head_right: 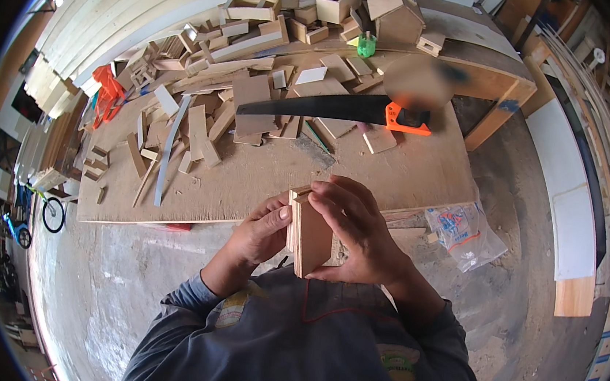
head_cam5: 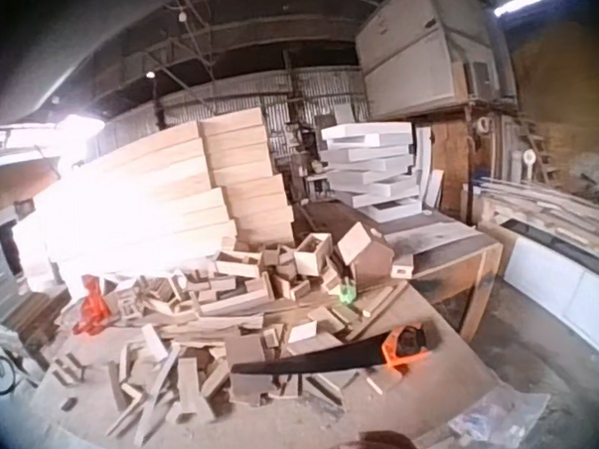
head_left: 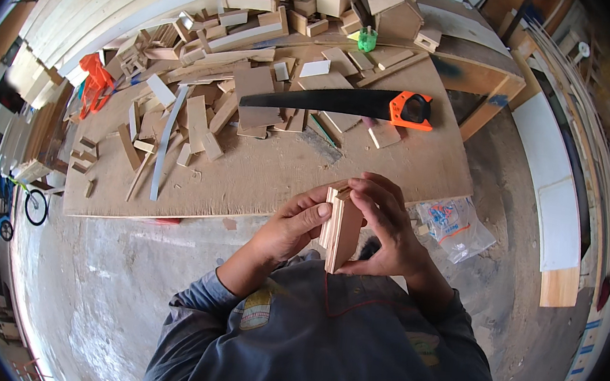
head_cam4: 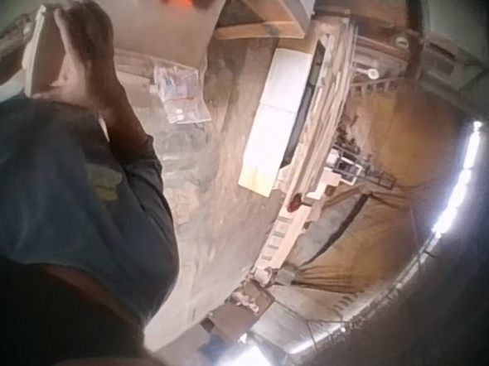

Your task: The person marks a wood block with a pencil and then uses a handsaw to cut it while holding it against a workbench.

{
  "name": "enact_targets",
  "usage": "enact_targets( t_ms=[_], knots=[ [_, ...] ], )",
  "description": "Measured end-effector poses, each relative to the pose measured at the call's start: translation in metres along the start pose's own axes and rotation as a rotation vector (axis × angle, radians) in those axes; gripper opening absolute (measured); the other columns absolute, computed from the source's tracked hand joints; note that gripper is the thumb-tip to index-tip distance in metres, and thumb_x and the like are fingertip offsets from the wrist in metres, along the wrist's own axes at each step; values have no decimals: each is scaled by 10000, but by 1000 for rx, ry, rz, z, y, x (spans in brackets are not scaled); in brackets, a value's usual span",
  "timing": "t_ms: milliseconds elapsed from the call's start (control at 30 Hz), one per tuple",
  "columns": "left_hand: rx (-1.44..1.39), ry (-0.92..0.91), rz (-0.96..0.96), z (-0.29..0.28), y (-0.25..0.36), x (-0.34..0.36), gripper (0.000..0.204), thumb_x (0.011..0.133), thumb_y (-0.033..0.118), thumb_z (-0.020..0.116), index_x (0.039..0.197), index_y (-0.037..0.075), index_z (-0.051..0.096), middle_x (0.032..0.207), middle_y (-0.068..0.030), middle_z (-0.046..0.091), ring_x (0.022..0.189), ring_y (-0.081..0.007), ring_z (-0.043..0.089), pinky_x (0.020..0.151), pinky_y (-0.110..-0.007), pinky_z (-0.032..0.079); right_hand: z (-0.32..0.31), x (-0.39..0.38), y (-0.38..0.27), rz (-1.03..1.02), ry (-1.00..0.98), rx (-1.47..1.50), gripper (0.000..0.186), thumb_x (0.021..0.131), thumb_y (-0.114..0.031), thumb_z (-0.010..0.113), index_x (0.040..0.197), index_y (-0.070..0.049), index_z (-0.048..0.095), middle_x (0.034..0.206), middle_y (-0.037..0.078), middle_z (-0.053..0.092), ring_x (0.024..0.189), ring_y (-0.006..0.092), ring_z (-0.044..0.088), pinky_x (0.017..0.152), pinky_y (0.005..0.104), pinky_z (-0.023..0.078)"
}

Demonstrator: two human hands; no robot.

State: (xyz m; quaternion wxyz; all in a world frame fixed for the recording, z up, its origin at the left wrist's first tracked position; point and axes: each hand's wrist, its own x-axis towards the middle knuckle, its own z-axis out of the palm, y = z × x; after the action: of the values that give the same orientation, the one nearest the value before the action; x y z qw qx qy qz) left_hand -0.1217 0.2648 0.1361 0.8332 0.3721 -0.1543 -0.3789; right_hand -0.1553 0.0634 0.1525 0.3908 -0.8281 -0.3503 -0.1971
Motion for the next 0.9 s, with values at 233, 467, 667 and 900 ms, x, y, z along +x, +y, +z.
enact_targets(
  t_ms=[233,467,667,900],
  knots=[
    [15,-72,96,0,0,-5,738,821,326,712,1387,-6,374,1226,-90,573,1087,-165,567,942,-305,447,-1,8,-10,32,-23,63,1119,441,-285,906,1383,-25,361,1366,145,398,1271,357,373,1032,443,377],
    [-58,19,80,-8,0,-4,685,770,198,758,1331,-9,422,1167,-127,608,1077,-232,604,937,-350,478,10,14,9,64,-147,219,1236,422,-295,917,1428,-18,255,1379,175,359,1280,373,350,1046,434,354],
    [-96,153,48,-10,-11,14,520,836,273,686,1223,-19,499,1076,-117,630,992,-279,644,868,-391,534,7,19,47,-1,-216,295,1221,469,-335,903,1414,16,215,1373,181,344,1270,353,354,1045,409,343],
    [-48,269,58,-2,-25,48,626,826,359,682,1259,-36,462,1166,-172,590,1040,-337,620,877,-432,533,-13,16,80,38,-201,418,1164,471,-341,890,1384,11,261,1304,190,368,1227,340,409,1019,402,362]
  ],
)
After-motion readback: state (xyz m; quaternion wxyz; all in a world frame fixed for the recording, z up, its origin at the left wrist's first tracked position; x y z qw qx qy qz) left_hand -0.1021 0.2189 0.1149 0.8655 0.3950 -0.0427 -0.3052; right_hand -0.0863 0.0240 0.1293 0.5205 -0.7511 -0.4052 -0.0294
